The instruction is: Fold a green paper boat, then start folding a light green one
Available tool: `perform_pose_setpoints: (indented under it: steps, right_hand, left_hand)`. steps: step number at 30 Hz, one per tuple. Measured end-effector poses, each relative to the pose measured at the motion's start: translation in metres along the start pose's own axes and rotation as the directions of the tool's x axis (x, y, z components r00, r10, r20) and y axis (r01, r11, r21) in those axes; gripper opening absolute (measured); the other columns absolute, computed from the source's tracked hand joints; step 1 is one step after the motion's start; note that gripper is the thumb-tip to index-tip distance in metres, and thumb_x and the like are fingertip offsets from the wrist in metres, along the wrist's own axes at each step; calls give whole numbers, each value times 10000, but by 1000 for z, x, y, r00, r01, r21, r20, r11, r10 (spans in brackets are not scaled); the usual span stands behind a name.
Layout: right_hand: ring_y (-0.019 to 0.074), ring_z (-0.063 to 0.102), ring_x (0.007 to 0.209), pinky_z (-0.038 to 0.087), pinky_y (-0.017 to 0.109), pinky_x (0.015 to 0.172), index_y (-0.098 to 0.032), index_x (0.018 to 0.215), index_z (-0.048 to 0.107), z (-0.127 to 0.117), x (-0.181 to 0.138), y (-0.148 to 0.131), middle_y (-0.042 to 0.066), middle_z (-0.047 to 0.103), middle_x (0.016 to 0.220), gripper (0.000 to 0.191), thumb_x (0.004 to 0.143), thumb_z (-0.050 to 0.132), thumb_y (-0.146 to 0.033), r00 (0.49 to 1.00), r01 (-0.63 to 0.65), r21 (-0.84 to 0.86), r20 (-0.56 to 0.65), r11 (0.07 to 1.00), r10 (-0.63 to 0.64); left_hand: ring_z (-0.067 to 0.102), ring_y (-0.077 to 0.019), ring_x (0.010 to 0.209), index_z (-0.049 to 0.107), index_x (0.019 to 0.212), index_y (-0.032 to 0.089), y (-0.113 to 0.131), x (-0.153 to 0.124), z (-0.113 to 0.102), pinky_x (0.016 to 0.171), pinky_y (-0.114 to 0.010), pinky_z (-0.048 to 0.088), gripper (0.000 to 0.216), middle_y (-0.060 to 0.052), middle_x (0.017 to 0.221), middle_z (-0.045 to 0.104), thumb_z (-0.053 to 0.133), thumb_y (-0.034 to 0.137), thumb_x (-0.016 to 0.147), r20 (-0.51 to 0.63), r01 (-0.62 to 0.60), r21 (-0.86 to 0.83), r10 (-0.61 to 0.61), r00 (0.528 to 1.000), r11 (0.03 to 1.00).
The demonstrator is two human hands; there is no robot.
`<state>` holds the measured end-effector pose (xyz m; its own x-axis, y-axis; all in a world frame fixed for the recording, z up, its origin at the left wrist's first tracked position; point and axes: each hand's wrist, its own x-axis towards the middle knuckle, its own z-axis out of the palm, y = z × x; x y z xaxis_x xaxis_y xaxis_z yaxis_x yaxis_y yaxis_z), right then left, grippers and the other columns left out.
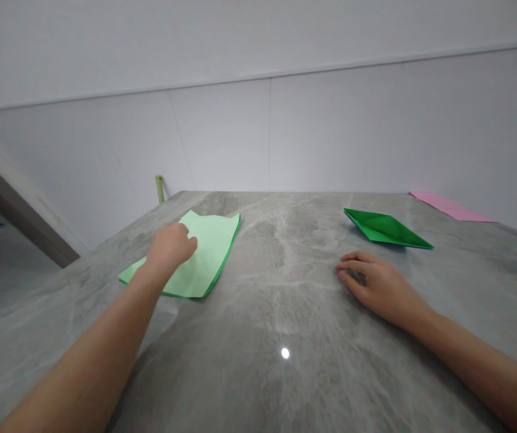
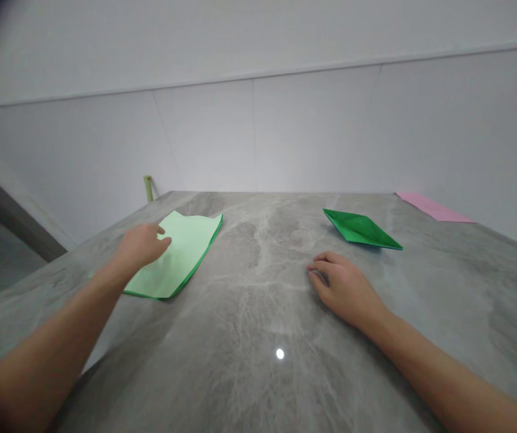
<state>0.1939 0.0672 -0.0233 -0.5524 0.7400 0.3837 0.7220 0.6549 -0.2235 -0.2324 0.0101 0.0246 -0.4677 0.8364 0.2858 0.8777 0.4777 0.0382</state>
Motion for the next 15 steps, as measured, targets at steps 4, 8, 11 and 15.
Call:
perform_pose_setpoints:
  steps: [4, 8, 11, 15]
  right_hand:
    - [272, 679, 959, 539, 427, 896, -153, 965, 757, 1, 1, -1, 127, 696, 1069, 324, 896, 469, -285, 1000, 7, -1, -4, 1000, -7]
    - [276, 681, 958, 534, 432, 905, -152, 960, 755, 3, 2, -1, 129, 698, 1074, 324, 890, 475, -299, 1000, -1, -4, 2, 1000, 1]
    - [269, 682, 954, 532, 421, 910, -143, 961, 754, 2, 4, -4, 130, 699, 1067, 333, 891, 468, -298, 1000, -10, -4, 15, 1000, 10]
    - [264, 686, 935, 538, 418, 894, -131, 967, 753, -1, 5, -8, 135, 703, 1058, 335, 890, 465, -285, 999, -19, -7, 32, 1000, 20]
  left_hand:
    - [671, -394, 879, 719, 740, 99, -74, -15, -10, 764, -451, 504, 226, -208, 791, 702, 556, 250, 782, 78, 102, 68, -107, 991, 993]
    - [677, -344, 901, 732, 928, 118, -115, -32, -4, 733, -401, 510, 304, -107, 814, 725, 482, 283, 872, 104, 148, 3, -147, 984, 989]
    - [689, -346, 831, 749, 981, 120, -121, -36, 2, 685, -403, 518, 448, -127, 818, 736, 477, 465, 892, 148, 153, -77, -140, 979, 985]
    - [695, -343, 847, 766, 975, 185, -122, -33, 8, 739, -426, 527, 501, -115, 881, 749, 509, 593, 841, 176, 112, -163, -83, 981, 980]
